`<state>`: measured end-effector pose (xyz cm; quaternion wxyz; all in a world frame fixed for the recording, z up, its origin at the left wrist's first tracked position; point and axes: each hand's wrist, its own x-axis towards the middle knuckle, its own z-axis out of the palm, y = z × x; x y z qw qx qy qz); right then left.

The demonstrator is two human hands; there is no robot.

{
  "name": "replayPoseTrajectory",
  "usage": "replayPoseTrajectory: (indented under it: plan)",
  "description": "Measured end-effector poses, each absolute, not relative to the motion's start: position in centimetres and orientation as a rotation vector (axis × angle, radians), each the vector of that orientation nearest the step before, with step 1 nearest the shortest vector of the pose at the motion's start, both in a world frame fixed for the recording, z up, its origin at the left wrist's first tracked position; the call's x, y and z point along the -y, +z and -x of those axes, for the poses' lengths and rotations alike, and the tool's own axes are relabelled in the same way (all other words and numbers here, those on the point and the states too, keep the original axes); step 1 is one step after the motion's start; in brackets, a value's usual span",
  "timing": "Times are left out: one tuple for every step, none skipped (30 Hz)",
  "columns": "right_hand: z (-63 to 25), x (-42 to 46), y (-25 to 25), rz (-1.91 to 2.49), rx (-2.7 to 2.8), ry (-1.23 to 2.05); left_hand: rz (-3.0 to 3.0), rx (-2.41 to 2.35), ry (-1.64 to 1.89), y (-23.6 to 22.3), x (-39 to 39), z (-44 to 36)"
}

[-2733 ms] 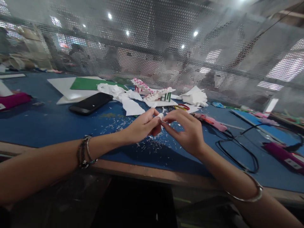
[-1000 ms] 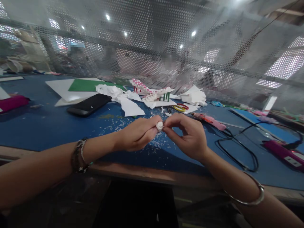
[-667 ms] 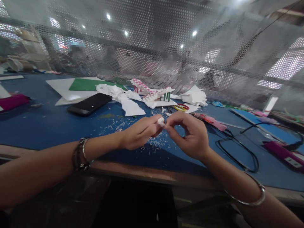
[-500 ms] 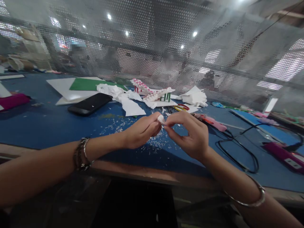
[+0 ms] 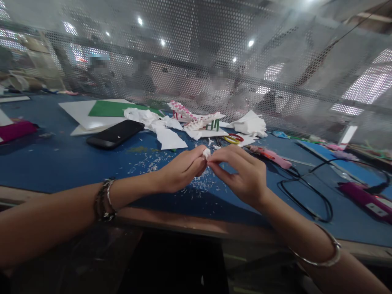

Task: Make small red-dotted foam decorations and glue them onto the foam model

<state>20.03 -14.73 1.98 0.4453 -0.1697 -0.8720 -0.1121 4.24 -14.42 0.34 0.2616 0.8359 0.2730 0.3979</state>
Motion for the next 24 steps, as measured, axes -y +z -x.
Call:
replayPoseTrajectory:
  plan:
    - [-19.9, 14.8, 2.0, 0.479, 2.129, -0.185, -2.258, -0.736, 1.069, 0.4, 14.5, -4.3]
    - [-19.8, 14.8, 2.0, 0.550, 2.091, -0.057, -2.249, -0.729, 1.059, 0.4, 14.5, -4.3]
    - [-19.7, 14.8, 2.1, 0.619, 2.049, 0.098, -2.239, -0.717, 1.050, 0.4, 14.6, -4.3]
    - [-19.6, 14.8, 2.1, 0.673, 2.009, 0.259, -2.226, -0.699, 1.047, 0.4, 14.6, -4.3]
    - [-19.5, 14.8, 2.1, 0.710, 1.974, 0.407, -2.210, -0.681, 1.046, 0.5, 14.6, -4.3]
    - [-19.5, 14.7, 2.1, 0.730, 1.949, 0.518, -2.191, -0.665, 1.048, 0.4, 14.6, -4.3]
    - [-19.5, 14.7, 2.1, 0.735, 1.936, 0.568, -2.168, -0.655, 1.052, 0.4, 14.6, -4.3]
    - [-19.5, 14.6, 2.1, 0.724, 1.943, 0.551, -2.143, -0.652, 1.055, 0.4, 14.5, -4.3]
    - [-19.6, 14.6, 2.1, 0.688, 1.968, 0.460, -2.120, -0.656, 1.053, 0.4, 14.5, -4.3]
    - [-19.7, 14.5, 2.0, 0.631, 2.010, 0.312, -2.098, -0.661, 1.052, 0.3, 14.4, -4.3]
    - [-19.8, 14.5, 2.0, 0.556, 2.058, 0.133, -2.081, -0.661, 1.051, 0.3, 14.3, -4.3]
    - [-20.0, 14.4, 2.0, 0.474, 2.106, -0.048, -2.068, -0.654, 1.050, 0.3, 14.3, -4.3]
    - [-20.2, 14.4, 2.1, 0.400, 2.150, -0.204, -2.057, -0.648, 1.046, 0.3, 14.3, -4.3]
    - [-20.3, 14.3, 2.0, 0.348, 2.186, -0.320, -2.050, -0.641, 1.037, 0.3, 14.3, -4.3]
    - [-20.5, 14.3, 2.0, 0.323, 2.211, -0.393, -2.042, -0.637, 1.021, 0.4, 14.3, -4.3]
    - [-20.6, 14.2, 2.0, 0.319, 2.229, -0.431, -2.028, -0.635, 1.005, 0.4, 14.4, -4.3]
    - [-20.7, 14.1, 2.0, 0.322, 2.242, -0.449, -2.009, -0.638, 0.985, 0.5, 14.5, -4.4]
    - [-20.7, 14.1, 2.0, 0.329, 2.251, -0.462, -1.984, -0.640, 0.969, 0.6, 14.5, -4.4]
    - [-20.8, 14.0, 2.0, 0.339, 2.263, -0.478, -1.956, -0.637, 0.957, 0.6, 14.6, -4.4]
    - [-20.9, 14.0, 2.1, 0.348, 2.280, -0.501, -1.926, -0.626, 0.952, 0.7, 14.6, -4.5]
    - [-20.9, 14.0, 2.1, 0.350, 2.298, -0.534, -1.896, -0.612, 0.951, 0.7, 14.6, -4.5]
    - [-21.0, 14.1, 2.2, 0.350, 2.316, -0.574, -1.870, -0.598, 0.953, 0.7, 14.6, -4.5]
    - [-21.0, 14.1, 2.3, 0.346, 2.330, -0.618, -1.847, -0.586, 0.954, 0.7, 14.6, -4.5]
    - [-21.1, 14.2, 2.4, 0.334, 2.338, -0.665, -1.825, -0.577, 0.956, 0.7, 14.6, -4.6]
